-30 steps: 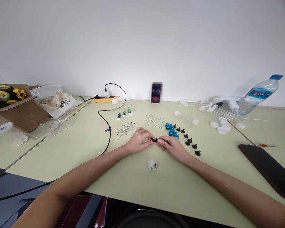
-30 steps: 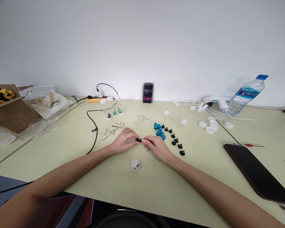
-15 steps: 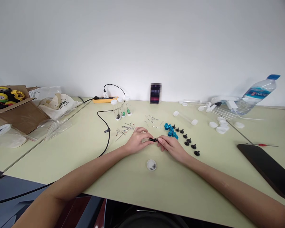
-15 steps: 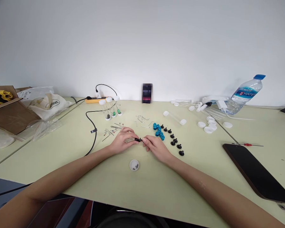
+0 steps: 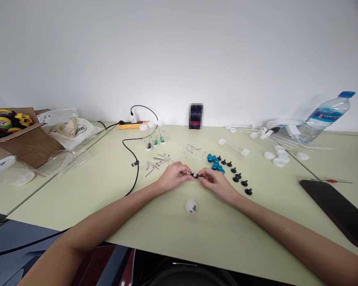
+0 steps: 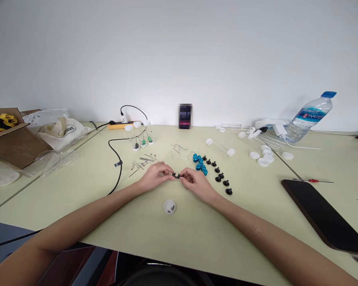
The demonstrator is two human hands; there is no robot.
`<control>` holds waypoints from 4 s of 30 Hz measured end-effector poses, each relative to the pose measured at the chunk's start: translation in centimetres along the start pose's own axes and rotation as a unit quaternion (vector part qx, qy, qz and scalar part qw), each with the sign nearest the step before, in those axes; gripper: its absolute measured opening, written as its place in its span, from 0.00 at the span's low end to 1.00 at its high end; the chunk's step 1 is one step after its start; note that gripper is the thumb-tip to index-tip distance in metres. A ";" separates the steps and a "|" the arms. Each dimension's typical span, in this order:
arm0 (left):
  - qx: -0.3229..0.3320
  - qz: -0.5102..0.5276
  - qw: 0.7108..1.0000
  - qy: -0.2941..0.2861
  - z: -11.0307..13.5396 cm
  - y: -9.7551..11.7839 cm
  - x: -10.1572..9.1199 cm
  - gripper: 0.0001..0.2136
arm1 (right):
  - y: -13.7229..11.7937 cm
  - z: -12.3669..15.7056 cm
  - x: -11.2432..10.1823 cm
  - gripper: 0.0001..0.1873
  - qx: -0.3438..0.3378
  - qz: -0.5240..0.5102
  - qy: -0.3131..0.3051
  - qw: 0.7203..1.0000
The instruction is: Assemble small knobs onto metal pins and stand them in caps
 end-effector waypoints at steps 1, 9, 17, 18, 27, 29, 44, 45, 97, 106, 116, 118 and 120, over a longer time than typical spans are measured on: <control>-0.002 0.008 1.000 -0.003 0.0 0.0 0.0 0.12 | 0.0 0.0 0.0 0.11 0.000 -0.006 0.001 1.000; 0.035 -0.013 0.999 0.010 -0.2 0.0 -0.1 0.14 | -0.3 0.1 0.0 0.11 0.000 -0.005 0.000 1.000; 0.069 -0.023 0.997 0.015 -0.2 0.1 -0.1 0.10 | -0.1 0.1 -0.1 0.11 0.009 -0.004 0.003 1.000; 0.069 -0.023 0.997 0.014 -0.2 0.1 -0.1 0.10 | -0.1 0.1 -0.1 0.11 0.009 -0.005 0.003 1.000; 0.065 -0.020 0.998 -0.006 -0.3 0.3 -0.2 0.10 | -0.1 0.1 0.0 0.11 0.008 -0.015 -0.005 1.000; 0.066 -0.021 0.998 -0.005 -0.3 0.3 -0.3 0.10 | -0.1 0.1 0.0 0.11 0.008 -0.015 -0.007 1.000; 0.048 -0.010 0.999 0.006 -0.2 0.7 -0.5 0.09 | 0.0 0.1 0.0 0.09 0.007 -0.039 -0.006 0.999; 0.039 -0.003 0.999 0.010 -0.2 0.7 -0.5 0.09 | 0.1 0.0 0.0 0.10 0.005 -0.045 -0.005 0.999; 0.063 0.031 0.998 0.008 -0.2 0.4 -0.4 0.11 | 0.0 0.0 0.0 0.12 0.012 -0.069 -0.002 0.998; 0.047 0.029 0.998 0.005 -0.2 0.3 -0.6 0.12 | -0.1 0.0 -0.1 0.12 0.015 -0.065 -0.005 0.998; 0.035 0.032 0.999 0.008 -0.2 0.4 -0.6 0.12 | 0.0 0.0 -0.1 0.13 0.016 -0.075 -0.001 0.997; 0.031 0.036 0.999 0.007 -0.2 0.3 -0.5 0.12 | -0.1 0.1 -0.1 0.12 0.009 -0.077 -0.002 0.997; 0.031 0.038 0.999 0.005 -0.2 0.3 -0.5 0.11 | -0.1 0.1 -0.1 0.12 0.007 -0.077 -0.006 0.997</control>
Point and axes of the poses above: each hand's wrist, its own z-axis away from the middle knuckle, its own x-axis out of the palm, y = z × x, the point moved 1 cm from there along -z, towards the middle knuckle, and after that the axes turned 13 degrees about -z, right-handed, at the moved point
